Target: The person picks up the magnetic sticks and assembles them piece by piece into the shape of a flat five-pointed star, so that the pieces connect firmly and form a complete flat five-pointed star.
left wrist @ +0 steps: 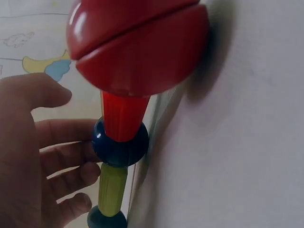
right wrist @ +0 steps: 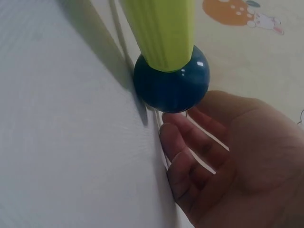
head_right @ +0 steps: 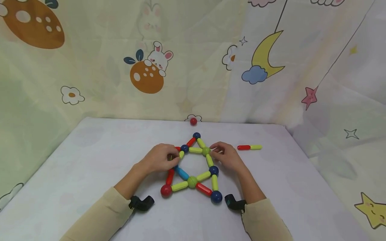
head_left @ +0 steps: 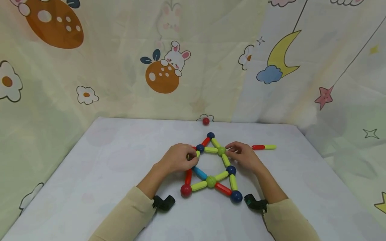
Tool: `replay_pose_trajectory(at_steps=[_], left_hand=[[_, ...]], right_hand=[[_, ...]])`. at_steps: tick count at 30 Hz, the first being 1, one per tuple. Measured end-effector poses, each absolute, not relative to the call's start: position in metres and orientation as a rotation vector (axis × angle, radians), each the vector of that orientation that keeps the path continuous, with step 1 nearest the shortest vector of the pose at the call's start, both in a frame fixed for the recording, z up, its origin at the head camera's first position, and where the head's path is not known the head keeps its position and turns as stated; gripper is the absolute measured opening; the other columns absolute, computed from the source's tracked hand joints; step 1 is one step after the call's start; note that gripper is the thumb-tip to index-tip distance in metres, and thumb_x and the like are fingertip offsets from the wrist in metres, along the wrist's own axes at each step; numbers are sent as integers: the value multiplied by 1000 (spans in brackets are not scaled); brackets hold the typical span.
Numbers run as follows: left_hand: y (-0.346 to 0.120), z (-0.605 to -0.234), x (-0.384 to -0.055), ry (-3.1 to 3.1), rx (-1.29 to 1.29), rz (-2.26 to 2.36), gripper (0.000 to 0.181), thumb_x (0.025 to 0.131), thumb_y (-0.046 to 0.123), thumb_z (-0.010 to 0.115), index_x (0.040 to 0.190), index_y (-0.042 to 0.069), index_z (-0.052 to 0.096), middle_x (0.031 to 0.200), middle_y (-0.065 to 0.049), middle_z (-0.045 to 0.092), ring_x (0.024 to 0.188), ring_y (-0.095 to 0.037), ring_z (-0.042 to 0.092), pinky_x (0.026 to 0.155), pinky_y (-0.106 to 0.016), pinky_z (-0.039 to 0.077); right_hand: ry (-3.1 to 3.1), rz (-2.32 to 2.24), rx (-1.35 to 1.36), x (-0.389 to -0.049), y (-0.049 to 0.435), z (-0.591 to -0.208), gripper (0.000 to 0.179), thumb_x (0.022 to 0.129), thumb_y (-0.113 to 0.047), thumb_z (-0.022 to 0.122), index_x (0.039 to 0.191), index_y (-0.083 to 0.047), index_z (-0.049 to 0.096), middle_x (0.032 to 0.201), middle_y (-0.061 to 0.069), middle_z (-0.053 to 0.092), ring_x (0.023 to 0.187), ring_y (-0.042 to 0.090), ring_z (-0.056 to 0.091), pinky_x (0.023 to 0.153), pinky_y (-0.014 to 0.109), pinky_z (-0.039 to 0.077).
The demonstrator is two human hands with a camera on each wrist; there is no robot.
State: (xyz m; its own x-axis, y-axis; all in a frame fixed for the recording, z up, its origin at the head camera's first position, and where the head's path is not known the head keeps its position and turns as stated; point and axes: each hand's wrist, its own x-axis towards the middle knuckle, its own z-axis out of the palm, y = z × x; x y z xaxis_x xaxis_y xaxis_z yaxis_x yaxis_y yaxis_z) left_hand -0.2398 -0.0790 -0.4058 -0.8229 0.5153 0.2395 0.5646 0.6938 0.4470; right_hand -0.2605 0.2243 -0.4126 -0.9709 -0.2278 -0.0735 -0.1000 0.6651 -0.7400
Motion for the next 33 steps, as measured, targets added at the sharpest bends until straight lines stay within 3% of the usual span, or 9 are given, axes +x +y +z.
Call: replay_pose_trajectory(at_steps=[2,5,8,11,18,23,27,33], left_hand=[[-78,-408,-241,-2756,-892,-761,19,91,30,64,92,18,79,80,7,66,81,-14,57,74,-30,51],[-79,-412,-242,-2710,-850,-696,22,90,29,64,102,19,80,102,2,72,103,-20,61,92,-41,52],[-80,-415,-243,-2730,-818,-654,33,91,30,63,120,19,76,129,-4,69,127,-27,56,109,-53,45],[-80,-416,-244,-2798,-808,-621,47,92,34,62,136,19,68,143,-6,63,136,-30,52,114,-57,41],[-78,-417,-245,-2888,-808,-581,56,93,38,61,147,20,60,149,-4,60,141,-30,50,118,-58,35],[-78,-417,-246,-2900,-806,-595,57,93,37,60,147,21,59,150,-4,59,141,-29,50,119,-57,35],[-78,-417,-246,-2910,-794,-619,57,92,36,61,148,20,59,150,-3,59,140,-27,52,118,-58,35],[-78,-417,-245,-2914,-783,-647,58,92,35,62,148,19,59,150,-4,59,140,-27,53,118,-59,36]], right_hand=[[2697,-1199,-286,-260,226,-412,35,101,-30,68,131,-13,64,116,12,70,91,20,69,78,30,53],[2657,-1218,-314,-260,227,-411,37,100,-30,69,132,-14,64,121,12,70,95,22,68,78,32,53],[2608,-1225,-356,-261,227,-411,39,99,-30,69,134,-15,63,126,12,70,100,24,67,77,32,53],[2580,-1227,-375,-262,227,-411,39,99,-30,69,134,-15,63,127,11,70,100,24,67,77,33,53],[2640,-1272,-301,-261,239,-403,38,102,-30,65,135,-10,63,124,14,68,93,24,69,75,33,57],[2843,-1221,-192,-263,256,-398,36,104,-23,62,136,-6,61,129,18,65,99,31,67,73,32,56],[3010,-1076,-120,-263,273,-398,38,103,-19,60,137,-2,59,136,25,59,114,40,63,89,45,58],[3096,-798,-18,-259,297,-399,45,100,-13,55,143,3,53,147,36,45,133,55,45,108,69,40]])
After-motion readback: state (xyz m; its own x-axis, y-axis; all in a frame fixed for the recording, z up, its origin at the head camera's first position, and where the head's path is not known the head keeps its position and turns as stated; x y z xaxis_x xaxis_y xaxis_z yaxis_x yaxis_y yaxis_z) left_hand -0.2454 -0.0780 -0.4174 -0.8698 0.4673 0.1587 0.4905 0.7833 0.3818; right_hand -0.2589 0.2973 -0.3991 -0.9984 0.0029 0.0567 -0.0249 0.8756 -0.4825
